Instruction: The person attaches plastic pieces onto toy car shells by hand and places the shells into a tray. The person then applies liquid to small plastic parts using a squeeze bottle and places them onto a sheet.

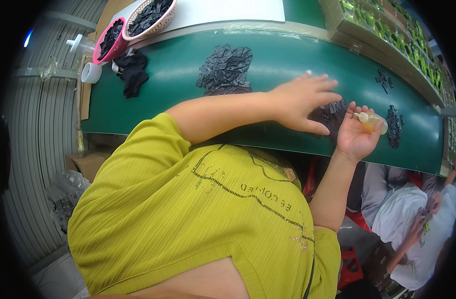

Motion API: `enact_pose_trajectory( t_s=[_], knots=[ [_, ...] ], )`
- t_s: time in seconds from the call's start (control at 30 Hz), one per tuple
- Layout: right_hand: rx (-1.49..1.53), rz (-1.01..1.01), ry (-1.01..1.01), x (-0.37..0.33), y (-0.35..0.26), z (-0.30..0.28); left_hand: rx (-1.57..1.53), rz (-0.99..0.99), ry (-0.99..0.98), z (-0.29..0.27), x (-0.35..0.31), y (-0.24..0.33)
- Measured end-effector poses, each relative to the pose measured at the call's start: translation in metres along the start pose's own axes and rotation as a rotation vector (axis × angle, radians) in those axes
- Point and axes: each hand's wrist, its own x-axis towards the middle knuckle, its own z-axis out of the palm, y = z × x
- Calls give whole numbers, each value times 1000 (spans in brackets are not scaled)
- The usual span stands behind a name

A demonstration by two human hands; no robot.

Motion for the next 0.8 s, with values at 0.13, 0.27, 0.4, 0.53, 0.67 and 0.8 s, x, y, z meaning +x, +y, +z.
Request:
enact_pose_trajectory(
  t_s=[0.13,0.27,0.4,0.53,0.67,0.8],
  knots=[
    [41,18,-15,1,-4,-1,53,-167,187,-75,-60,-9],
    [56,31,-40,-2,-6,4,343,-391,53,-105,-131,-34],
    [65,60,-46,2,-5,5,396,-419,-112,-92,-139,-45],
    [52,65,-31,1,-5,3,456,-392,-84,-82,-106,-69],
    [77,79,-39,0,-4,2,413,-294,-29,-69,-73,-84],
    [74,76,-1,-2,-4,9,382,-222,9,-62,-51,-91]
  ],
)
